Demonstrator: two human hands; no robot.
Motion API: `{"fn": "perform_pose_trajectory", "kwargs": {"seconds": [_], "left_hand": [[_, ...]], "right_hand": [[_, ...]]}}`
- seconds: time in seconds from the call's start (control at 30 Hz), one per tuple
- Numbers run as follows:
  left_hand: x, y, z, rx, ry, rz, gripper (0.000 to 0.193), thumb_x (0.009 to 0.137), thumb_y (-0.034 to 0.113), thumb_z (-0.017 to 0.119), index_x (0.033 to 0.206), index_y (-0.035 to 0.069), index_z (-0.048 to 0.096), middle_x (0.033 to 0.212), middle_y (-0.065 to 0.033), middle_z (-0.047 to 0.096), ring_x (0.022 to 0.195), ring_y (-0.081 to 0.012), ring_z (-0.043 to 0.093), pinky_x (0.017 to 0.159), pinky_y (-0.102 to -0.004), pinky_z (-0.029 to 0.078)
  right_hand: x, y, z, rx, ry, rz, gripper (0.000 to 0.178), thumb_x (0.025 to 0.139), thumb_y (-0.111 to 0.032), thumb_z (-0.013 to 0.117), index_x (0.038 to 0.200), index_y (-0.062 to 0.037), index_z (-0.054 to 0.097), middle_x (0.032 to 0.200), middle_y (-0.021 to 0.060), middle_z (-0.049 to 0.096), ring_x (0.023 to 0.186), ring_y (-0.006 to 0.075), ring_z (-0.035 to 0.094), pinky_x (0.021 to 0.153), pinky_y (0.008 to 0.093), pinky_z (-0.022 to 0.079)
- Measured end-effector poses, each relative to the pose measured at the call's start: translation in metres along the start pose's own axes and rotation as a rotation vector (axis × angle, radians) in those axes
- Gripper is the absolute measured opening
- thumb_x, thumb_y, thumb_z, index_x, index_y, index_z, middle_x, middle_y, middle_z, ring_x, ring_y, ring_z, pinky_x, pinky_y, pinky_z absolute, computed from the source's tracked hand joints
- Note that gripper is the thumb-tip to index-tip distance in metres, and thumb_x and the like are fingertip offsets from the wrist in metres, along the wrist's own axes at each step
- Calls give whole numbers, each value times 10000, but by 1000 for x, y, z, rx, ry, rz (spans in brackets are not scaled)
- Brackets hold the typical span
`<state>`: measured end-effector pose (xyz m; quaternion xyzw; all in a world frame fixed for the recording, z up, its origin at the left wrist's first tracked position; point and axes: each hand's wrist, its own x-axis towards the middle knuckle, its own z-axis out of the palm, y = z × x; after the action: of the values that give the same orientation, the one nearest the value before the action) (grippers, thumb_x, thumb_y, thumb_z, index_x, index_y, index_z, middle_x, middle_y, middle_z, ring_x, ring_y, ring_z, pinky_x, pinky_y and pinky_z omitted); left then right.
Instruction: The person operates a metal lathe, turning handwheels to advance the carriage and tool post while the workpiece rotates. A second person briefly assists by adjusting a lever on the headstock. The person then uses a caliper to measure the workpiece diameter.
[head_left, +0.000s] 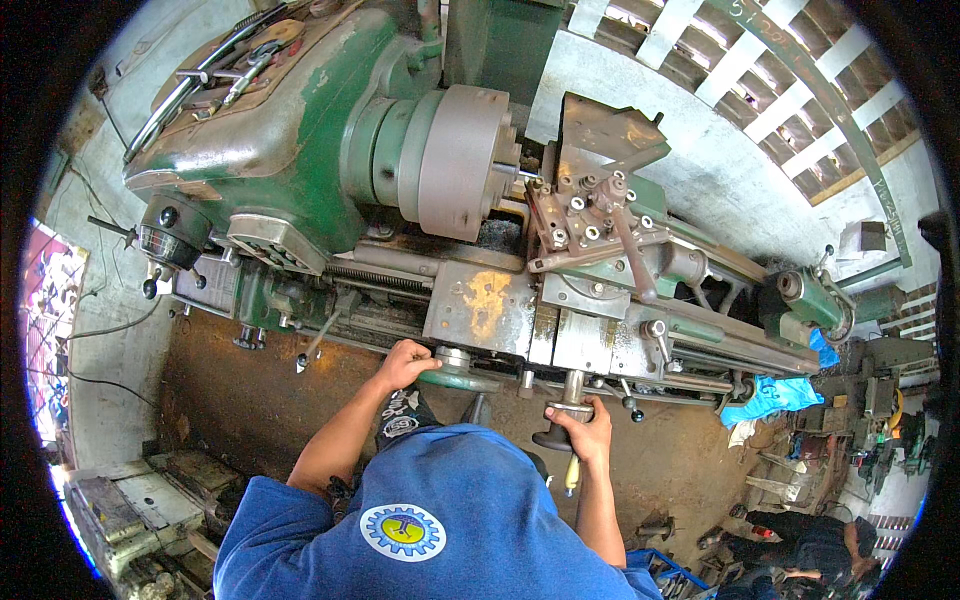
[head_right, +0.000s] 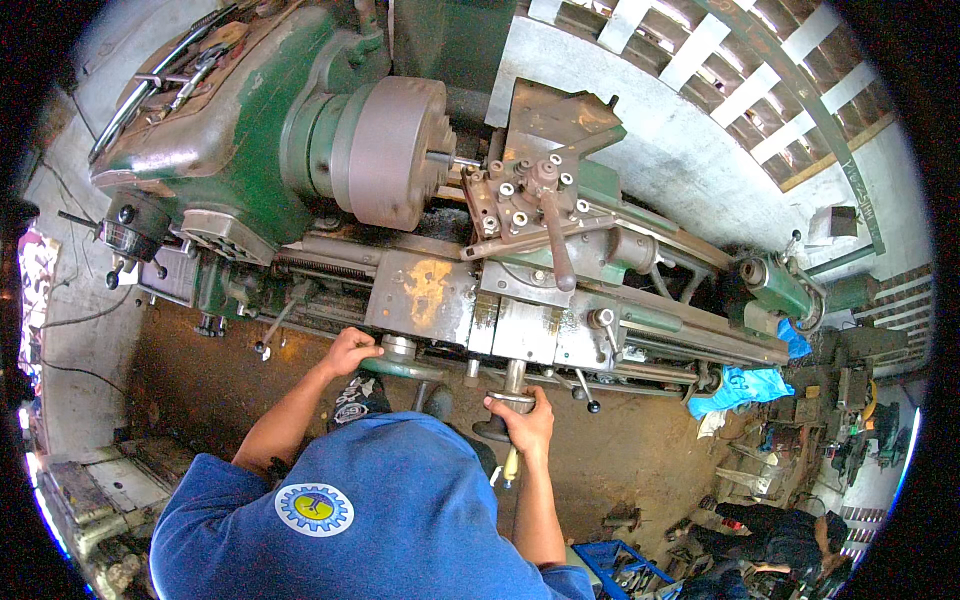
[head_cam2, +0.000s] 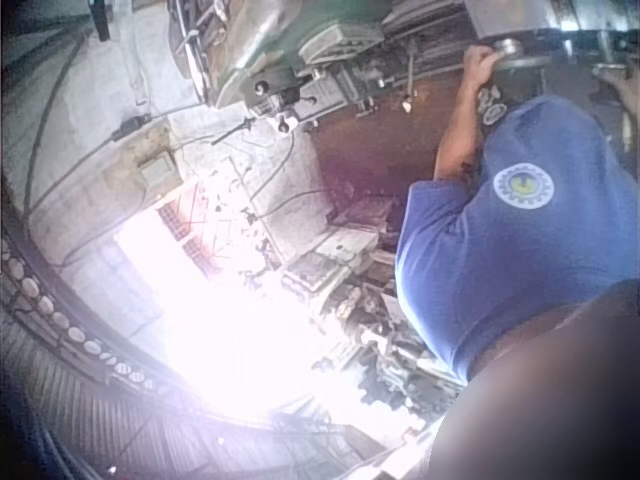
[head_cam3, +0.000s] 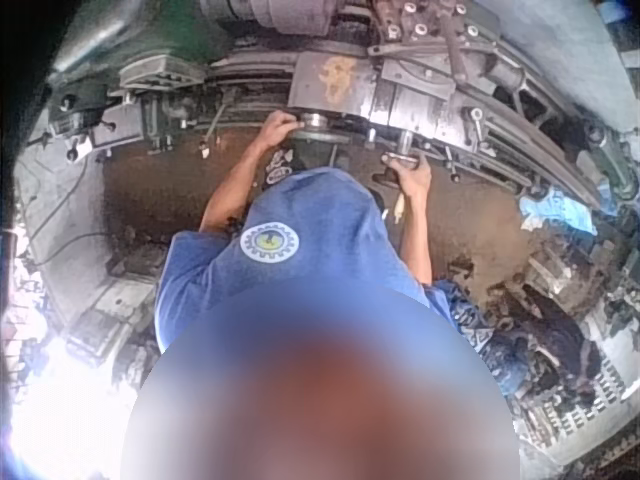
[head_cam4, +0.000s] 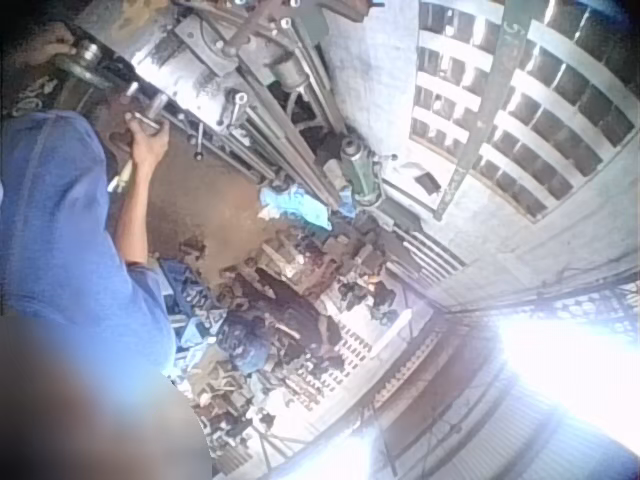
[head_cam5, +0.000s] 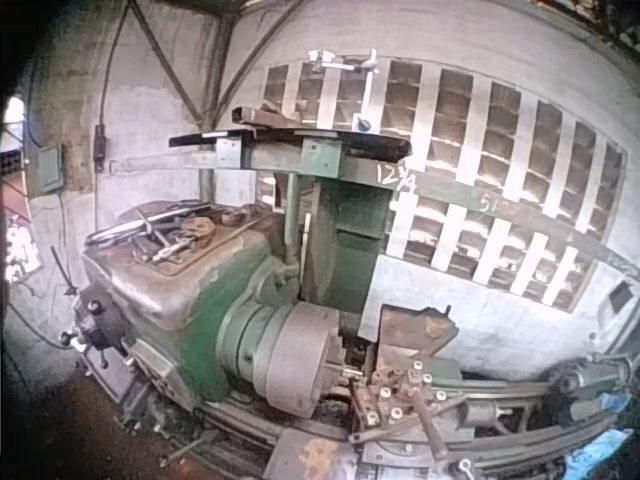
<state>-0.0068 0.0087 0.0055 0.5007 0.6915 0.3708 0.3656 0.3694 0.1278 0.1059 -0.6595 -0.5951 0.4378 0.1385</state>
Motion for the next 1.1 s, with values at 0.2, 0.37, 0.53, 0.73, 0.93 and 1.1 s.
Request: {"fn": "perform_pose_trajectory", "kwargs": {"seconds": [0.2, 0.37, 0.53, 0.73, 0.93, 1.1], "left_hand": [[-2, 3, -2, -18, -9, -47, 540, 831, 349, 760, 575, -18, 458, 534, -109, 281, 494, -174, 309, 512, -410, 267], [-1, 5, -2, -5, -13, -53, 540, 829, 339, 764, 571, -14, 447, 527, -100, 275, 489, -169, 302, 508, -401, 259], [-2, 3, -2, -40, 5, -42, 545, 828, 316, 769, 568, -7, 416, 529, -75, 260, 497, -145, 294, 508, -389, 250], [-2, 1, -1, -58, 3, -55, 544, 825, 301, 770, 570, -6, 402, 535, -66, 254, 507, -127, 288, 508, -383, 244], [-2, -1, -1, -50, 5, -38, 549, 822, 316, 766, 574, -9, 400, 542, -74, 249, 506, -135, 289, 506, -389, 247], [-2, 0, -1, -47, 11, -41, 550, 821, 307, 770, 580, -15, 397, 541, -81, 248, 503, -146, 283, 506, -393, 250]], "right_hand": [[-2, -5, -2, -15, -28, 41, 815, 567, -475, 944, 1139, 33, 665, 994, 212, 741, 912, 285, 723, 843, 383, 562], [-3, -6, -4, -15, -33, 61, 868, 553, -524, 941, 1164, 33, 677, 1053, 243, 741, 984, 333, 729, 907, 409, 556], [0, -1, -2, -20, -43, 75, 882, 558, -526, 938, 1187, 34, 675, 1080, 254, 736, 1007, 343, 728, 918, 414, 555], [0, 1, 0, -37, 14, 7, 729, 600, -377, 964, 1112, 31, 644, 909, 151, 737, 794, 202, 707, 736, 337, 571], [-4, -8, -5, -30, -38, 56, 903, 554, -540, 935, 1198, 36, 672, 1061, 249, 740, 982, 337, 732, 902, 416, 560], [-5, -10, -5, -22, -37, 57, 881, 553, -541, 935, 1175, 25, 676, 1054, 250, 741, 974, 342, 731, 897, 420, 561]]}}
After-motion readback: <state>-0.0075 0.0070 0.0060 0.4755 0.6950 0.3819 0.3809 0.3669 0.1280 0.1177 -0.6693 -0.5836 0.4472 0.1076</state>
